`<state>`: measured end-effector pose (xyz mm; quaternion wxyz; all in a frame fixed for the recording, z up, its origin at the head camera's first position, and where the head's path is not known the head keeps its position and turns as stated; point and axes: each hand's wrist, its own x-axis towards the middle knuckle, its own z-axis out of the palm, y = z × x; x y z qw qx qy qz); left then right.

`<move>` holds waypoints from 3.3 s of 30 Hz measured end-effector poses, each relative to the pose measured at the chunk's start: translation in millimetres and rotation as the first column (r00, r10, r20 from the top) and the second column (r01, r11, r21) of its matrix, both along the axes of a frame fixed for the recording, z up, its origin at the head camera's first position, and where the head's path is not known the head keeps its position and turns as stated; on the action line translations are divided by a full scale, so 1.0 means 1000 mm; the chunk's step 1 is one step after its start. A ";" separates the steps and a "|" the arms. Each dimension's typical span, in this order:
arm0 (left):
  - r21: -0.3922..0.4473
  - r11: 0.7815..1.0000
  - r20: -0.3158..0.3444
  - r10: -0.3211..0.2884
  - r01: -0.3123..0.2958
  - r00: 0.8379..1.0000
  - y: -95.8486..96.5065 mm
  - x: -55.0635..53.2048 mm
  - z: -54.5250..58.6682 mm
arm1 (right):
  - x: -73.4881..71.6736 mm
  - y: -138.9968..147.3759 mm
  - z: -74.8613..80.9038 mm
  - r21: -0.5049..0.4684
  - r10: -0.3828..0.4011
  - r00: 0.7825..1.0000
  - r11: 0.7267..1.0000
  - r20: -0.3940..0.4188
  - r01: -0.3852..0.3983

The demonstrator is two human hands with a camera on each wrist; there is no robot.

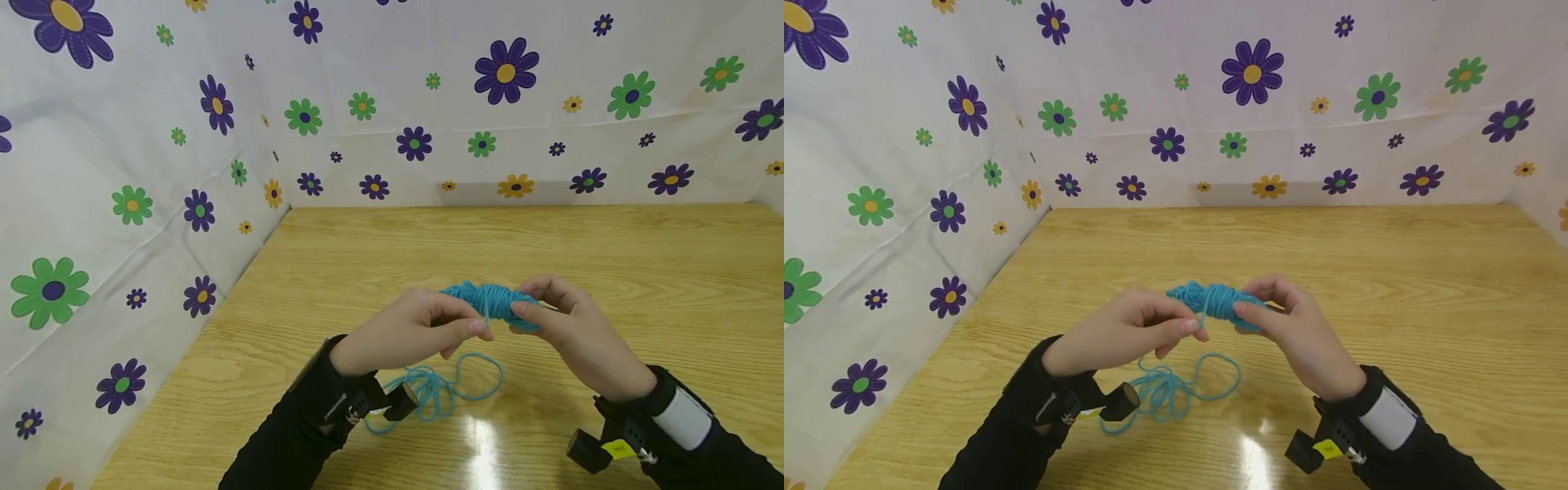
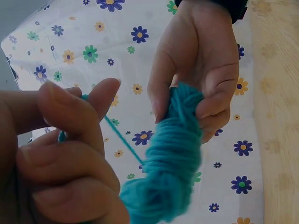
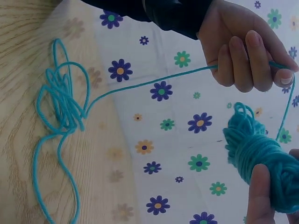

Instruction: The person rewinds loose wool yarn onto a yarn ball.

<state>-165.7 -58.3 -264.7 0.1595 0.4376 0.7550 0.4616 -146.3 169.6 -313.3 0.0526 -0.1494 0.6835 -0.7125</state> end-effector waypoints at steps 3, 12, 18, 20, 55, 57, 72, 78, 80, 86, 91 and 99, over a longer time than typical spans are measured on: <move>-0.008 1.000 -0.018 -0.006 0.006 1.000 0.002 0.000 -0.002 | -0.002 0.001 -0.001 -0.128 0.015 1.000 0.992 0.002 -0.015; -0.040 0.999 -0.025 -0.003 0.002 1.000 0.007 -0.001 -0.008 | -0.003 0.004 -0.004 -0.428 0.134 0.991 0.896 0.004 -0.120; -0.064 0.998 0.000 0.018 -0.018 1.000 0.009 -0.001 -0.008 | -0.001 0.006 -0.004 -0.480 0.212 0.977 0.855 -0.019 -0.195; -0.072 0.997 0.007 0.025 -0.025 1.000 0.009 -0.002 -0.009 | -0.001 0.006 -0.004 -0.493 0.234 0.972 0.843 -0.026 -0.216; -0.004 0.999 0.003 0.043 -0.043 0.999 0.004 -0.011 -0.010 | 0.000 0.006 -0.005 -0.134 0.462 0.874 0.867 -0.150 -0.480; 0.003 0.999 0.002 0.045 -0.045 0.999 0.004 -0.011 -0.010 | 0.000 0.006 -0.004 -0.110 0.461 0.875 0.872 -0.145 -0.478; 0.021 0.998 0.069 0.054 -0.055 0.996 0.002 -0.008 -0.005 | 0.005 0.001 0.005 0.209 0.360 0.929 0.918 -0.087 -0.336; 0.035 0.998 0.067 0.040 -0.042 0.997 0.000 -0.007 -0.004 | 0.004 -0.001 0.004 0.266 0.322 0.946 0.917 -0.047 -0.299; 0.039 0.999 0.068 0.031 -0.034 0.997 0.000 -0.006 -0.003 | 0.004 -0.002 0.004 0.275 0.306 0.952 0.918 -0.032 -0.286; 0.049 0.999 0.054 0.013 -0.016 0.998 -0.001 -0.003 0.000 | 0.002 -0.002 0.001 0.282 0.248 0.969 0.931 -0.016 -0.234; 0.072 0.997 0.053 -0.008 0.004 0.999 -0.001 -0.003 -0.001 | 0.000 -0.002 0.000 0.272 0.191 0.982 0.945 -0.012 -0.180; 0.081 0.997 0.057 -0.011 0.006 0.998 -0.002 0.002 0.001 | -0.001 -0.002 -0.003 0.209 0.099 0.995 0.973 -0.011 -0.095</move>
